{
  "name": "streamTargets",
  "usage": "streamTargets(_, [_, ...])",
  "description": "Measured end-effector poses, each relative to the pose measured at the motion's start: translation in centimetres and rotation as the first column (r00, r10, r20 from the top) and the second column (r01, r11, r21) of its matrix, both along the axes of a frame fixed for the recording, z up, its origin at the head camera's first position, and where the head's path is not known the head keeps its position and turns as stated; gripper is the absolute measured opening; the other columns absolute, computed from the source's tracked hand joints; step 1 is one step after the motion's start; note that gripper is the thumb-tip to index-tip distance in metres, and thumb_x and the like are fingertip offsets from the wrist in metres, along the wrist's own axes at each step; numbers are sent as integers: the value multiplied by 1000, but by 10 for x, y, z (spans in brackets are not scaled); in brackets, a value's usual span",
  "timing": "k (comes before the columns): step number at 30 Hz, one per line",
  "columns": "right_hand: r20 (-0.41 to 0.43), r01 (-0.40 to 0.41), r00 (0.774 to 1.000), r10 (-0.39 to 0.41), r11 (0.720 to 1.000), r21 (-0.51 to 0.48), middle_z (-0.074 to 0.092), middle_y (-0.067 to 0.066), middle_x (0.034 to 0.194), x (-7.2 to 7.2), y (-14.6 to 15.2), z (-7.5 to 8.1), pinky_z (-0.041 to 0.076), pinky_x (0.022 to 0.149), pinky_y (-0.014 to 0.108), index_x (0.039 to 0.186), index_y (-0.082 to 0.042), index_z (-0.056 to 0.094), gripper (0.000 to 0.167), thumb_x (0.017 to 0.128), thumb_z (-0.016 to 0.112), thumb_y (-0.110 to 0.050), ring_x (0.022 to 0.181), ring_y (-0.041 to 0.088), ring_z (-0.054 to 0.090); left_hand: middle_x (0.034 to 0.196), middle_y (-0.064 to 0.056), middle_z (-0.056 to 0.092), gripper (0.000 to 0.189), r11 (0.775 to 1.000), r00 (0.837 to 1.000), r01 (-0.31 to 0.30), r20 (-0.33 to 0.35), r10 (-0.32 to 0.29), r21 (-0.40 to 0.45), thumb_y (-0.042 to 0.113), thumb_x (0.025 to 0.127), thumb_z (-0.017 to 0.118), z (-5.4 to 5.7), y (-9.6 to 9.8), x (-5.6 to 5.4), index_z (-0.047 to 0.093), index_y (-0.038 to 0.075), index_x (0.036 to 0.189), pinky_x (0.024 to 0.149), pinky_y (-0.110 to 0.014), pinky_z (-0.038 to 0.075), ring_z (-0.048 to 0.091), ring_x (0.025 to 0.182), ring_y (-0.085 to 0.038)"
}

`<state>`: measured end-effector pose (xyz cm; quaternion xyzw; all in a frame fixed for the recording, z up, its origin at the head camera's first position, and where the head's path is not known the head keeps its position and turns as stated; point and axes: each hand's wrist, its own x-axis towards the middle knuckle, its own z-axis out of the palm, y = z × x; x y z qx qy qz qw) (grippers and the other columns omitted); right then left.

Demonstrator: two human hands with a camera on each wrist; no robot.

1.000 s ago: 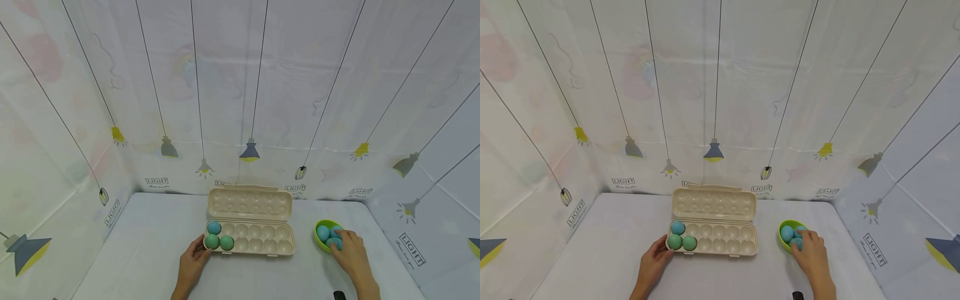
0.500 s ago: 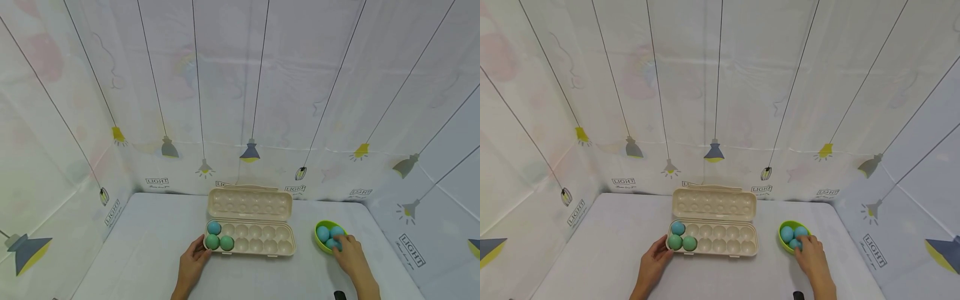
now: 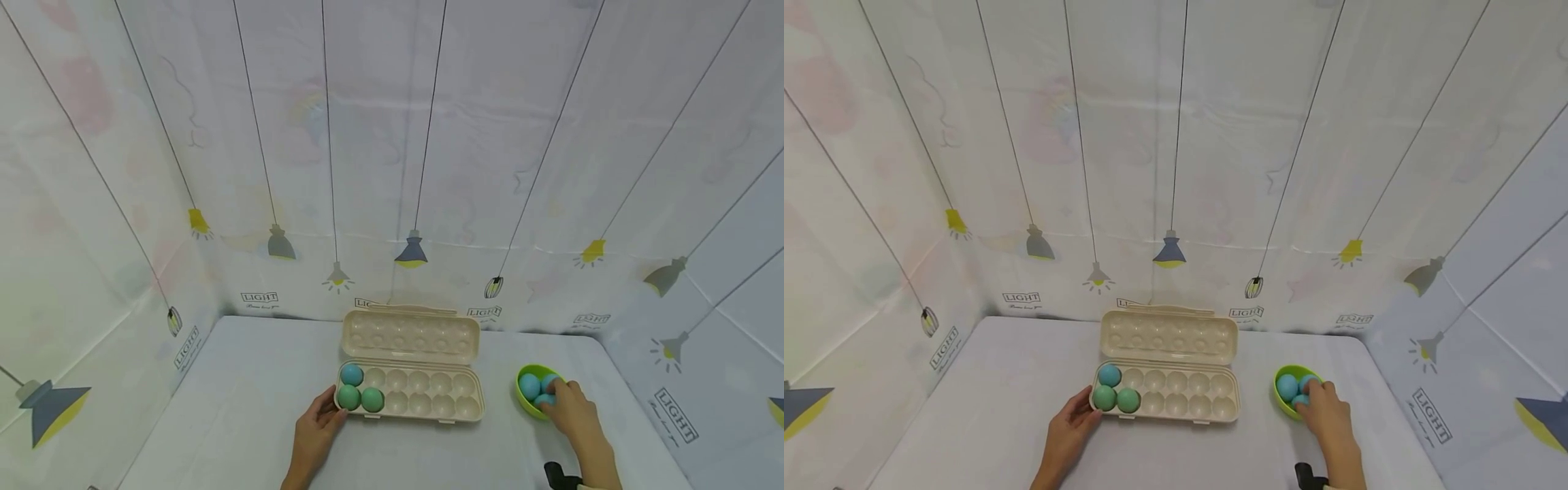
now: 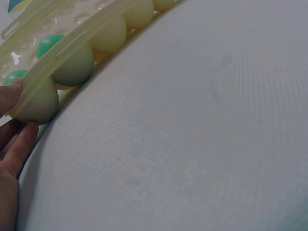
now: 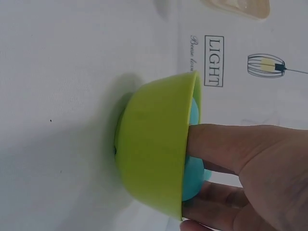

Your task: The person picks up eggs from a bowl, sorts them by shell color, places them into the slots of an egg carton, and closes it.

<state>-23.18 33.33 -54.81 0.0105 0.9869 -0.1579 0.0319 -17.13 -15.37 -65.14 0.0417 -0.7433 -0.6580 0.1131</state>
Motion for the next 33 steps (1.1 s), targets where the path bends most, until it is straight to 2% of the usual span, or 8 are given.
streamTargets(11, [34,-4,999,6,997,-72,53,32,109,-1,8,-3,45,85,64,119,13,59,53,90,74,-28,103,45,56,126,-16,68,58,1000,1000,11,7,-11,-1,18,87,79,-2,0,1,56,7,140,86,-15,57,71,109,-23])
streamTargets(18, [27,-40,999,42,994,-99,54,35,110,-1,10,2,48,89,62,117,17,61,58,88,76,-31,103,45,55,124,-17,68,59,1000,1000,12,17,-12,3,20,86,80,-2,0,1,57,9,140,85,-15,57,71,108,-24])
streamTargets(24, [30,-19,999,22,993,-116,62,35,120,-1,11,6,48,95,64,120,13,62,59,87,77,-34,116,55,53,125,-15,68,59,1000,1000,14,23,-14,7,21,86,80,-2,0,0,57,10,140,85,-14,56,71,109,-23])
streamTargets(28, [39,-4,999,9,992,-126,63,32,122,-1,10,10,50,93,61,121,11,61,63,87,77,-39,116,53,55,126,-14,68,59,1000,1000,17,21,-17,8,23,87,80,-2,0,0,57,11,140,85,-14,56,71,109,-22])
streamTargets(33, [14,-21,1000,23,990,-143,63,31,119,2,10,14,51,89,58,121,10,60,59,88,76,-35,111,48,59,126,-14,68,59,1000,1000,18,23,-18,15,24,87,80,-3,-1,-1,57,12,140,85,-14,56,71,108,-22])
